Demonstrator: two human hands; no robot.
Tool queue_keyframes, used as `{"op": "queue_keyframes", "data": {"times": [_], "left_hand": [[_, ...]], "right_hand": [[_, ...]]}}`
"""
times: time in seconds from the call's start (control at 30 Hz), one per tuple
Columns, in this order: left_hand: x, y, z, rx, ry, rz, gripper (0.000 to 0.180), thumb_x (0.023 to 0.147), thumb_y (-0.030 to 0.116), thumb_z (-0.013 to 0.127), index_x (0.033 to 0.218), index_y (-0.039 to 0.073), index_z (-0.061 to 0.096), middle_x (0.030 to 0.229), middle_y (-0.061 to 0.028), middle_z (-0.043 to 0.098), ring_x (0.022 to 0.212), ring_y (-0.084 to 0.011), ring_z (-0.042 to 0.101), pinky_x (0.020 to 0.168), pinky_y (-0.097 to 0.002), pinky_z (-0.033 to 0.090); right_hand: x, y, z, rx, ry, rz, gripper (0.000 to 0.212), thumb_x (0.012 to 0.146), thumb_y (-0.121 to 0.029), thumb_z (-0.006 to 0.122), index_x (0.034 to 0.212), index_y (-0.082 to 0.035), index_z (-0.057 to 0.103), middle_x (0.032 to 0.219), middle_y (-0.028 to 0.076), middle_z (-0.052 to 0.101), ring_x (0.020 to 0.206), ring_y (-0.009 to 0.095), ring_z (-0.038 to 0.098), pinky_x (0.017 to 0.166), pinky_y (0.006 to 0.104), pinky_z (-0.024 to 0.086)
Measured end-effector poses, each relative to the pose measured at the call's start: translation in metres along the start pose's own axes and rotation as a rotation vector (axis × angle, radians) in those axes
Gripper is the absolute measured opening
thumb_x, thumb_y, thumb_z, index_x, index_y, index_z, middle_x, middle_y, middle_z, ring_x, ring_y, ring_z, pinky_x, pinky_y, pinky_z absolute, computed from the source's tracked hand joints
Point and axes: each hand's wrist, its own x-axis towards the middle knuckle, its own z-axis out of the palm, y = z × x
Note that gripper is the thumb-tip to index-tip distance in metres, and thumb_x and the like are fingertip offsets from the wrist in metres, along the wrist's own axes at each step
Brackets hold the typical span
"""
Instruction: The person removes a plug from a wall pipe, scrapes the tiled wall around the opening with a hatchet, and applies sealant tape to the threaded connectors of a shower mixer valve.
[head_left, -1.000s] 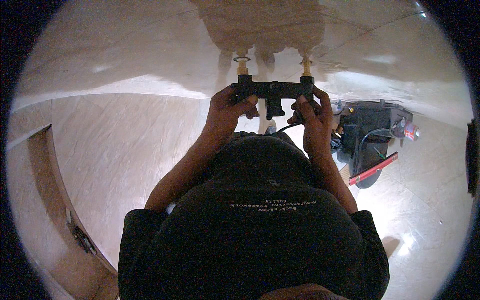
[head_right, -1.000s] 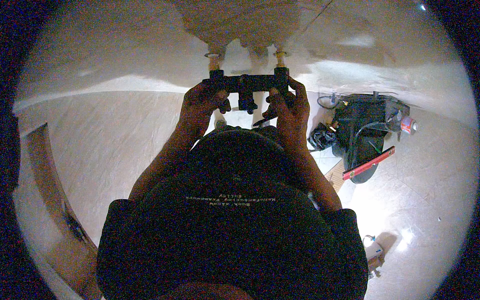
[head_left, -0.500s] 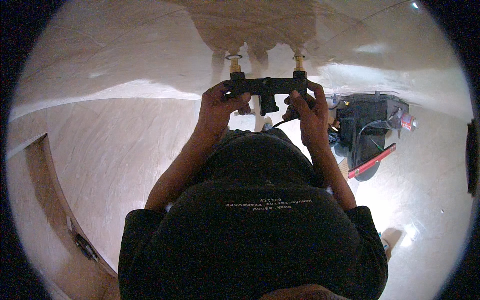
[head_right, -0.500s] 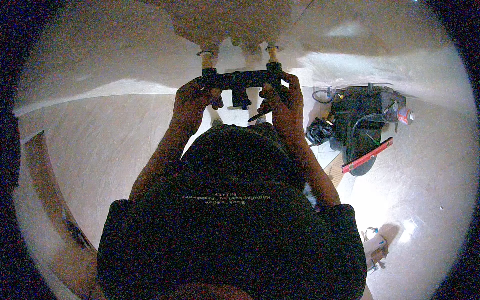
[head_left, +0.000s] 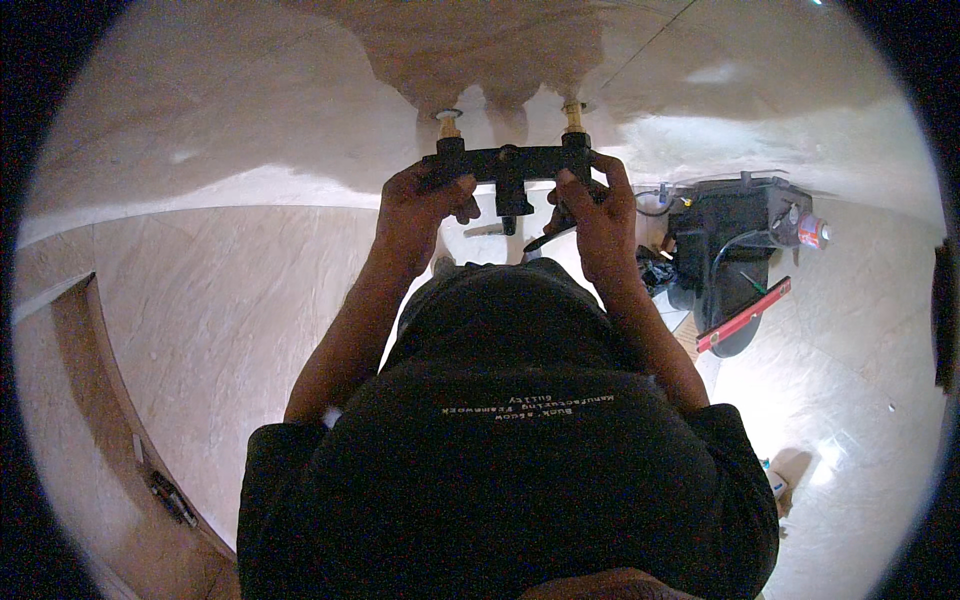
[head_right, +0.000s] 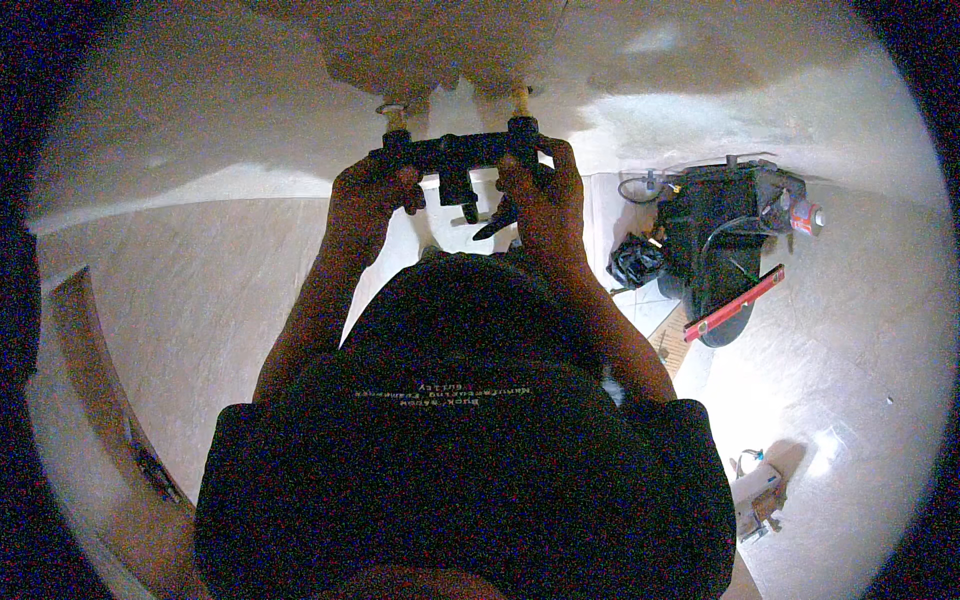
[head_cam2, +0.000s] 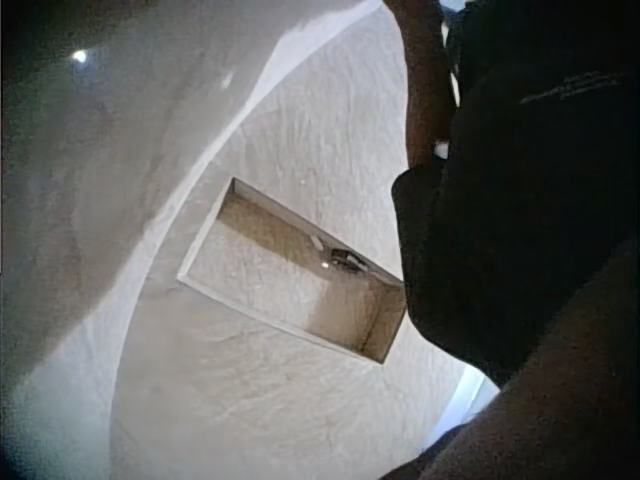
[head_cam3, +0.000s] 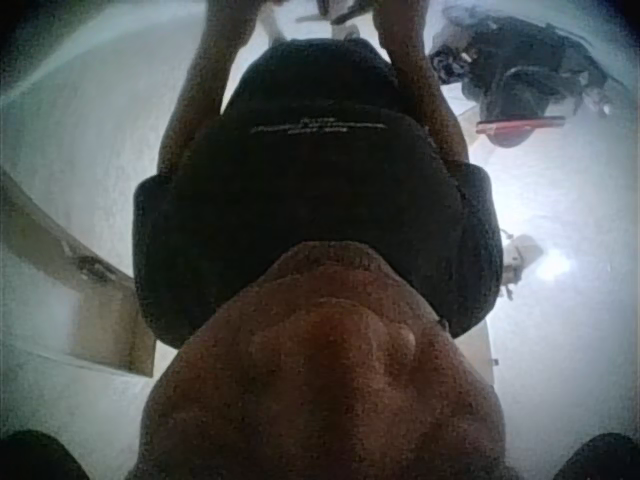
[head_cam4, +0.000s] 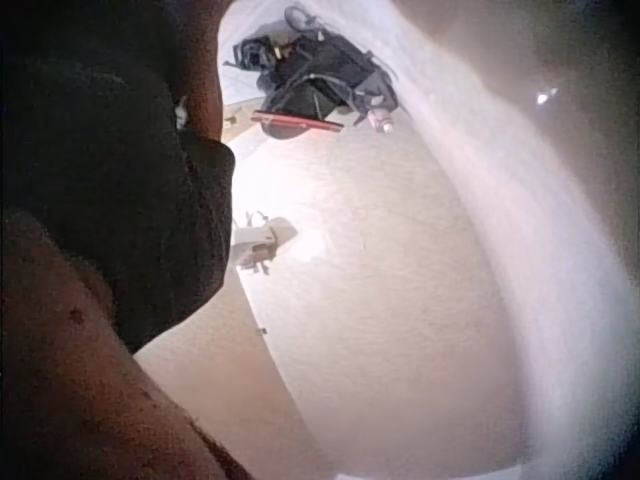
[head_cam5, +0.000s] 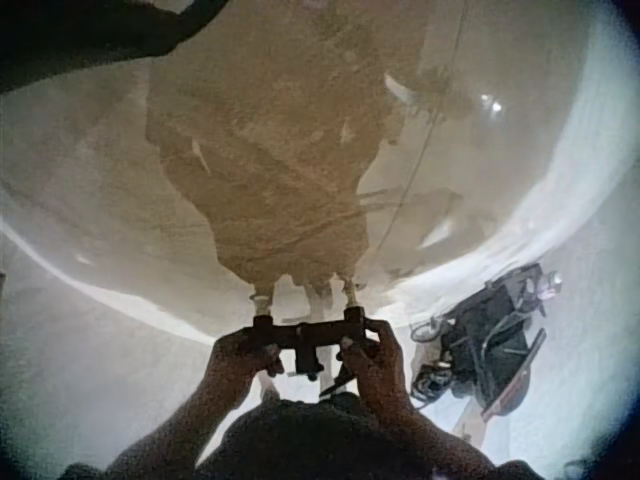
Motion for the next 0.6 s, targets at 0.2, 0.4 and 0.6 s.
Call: {"op": "queue_keyframes", "data": {"times": [0.2,0.4,0.6], "left_hand": [[0.001,-0.014,-0.001,-0.145,-0.004,0.016,0.023,0.098,0.020,0.066,0.099,-0.002,0.063,0.081,-0.0106,0.070,0.073,-0.0180,0.063,0.071,-0.0338,0.051],[0.002,-0.006,0.002,-0.147,0.005,0.004,0.022,0.090,0.010,0.073,0.104,-0.005,0.065,0.084,-0.0144,0.071,0.076,-0.0220,0.066,0.074,-0.0368,0.052],[0.008,-0.008,0.000,-0.211,-0.029,-0.086,0.033,0.102,0.030,0.061,0.111,-0.001,0.064,0.099,-0.0132,0.071,0.090,-0.0218,0.068,0.083,-0.0381,0.054]], "right_hand": [[-0.003,-0.006,0.000,-0.048,-0.020,0.045,0.046,0.095,-0.017,0.072,0.131,-0.002,0.048,0.088,0.015,0.071,0.069,0.017,0.066,0.059,0.0309,0.053],[-0.004,0.002,0.004,0.032,0.022,-0.028,0.047,0.095,-0.014,0.070,0.133,0.003,0.048,0.090,0.019,0.068,0.070,0.019,0.066,0.057,0.0327,0.059],[0.001,0.014,0.000,0.120,-0.010,-0.074,0.049,0.095,-0.016,0.071,0.133,0.004,0.047,0.090,0.019,0.068,0.071,0.019,0.066,0.058,0.0327,0.059]]}}
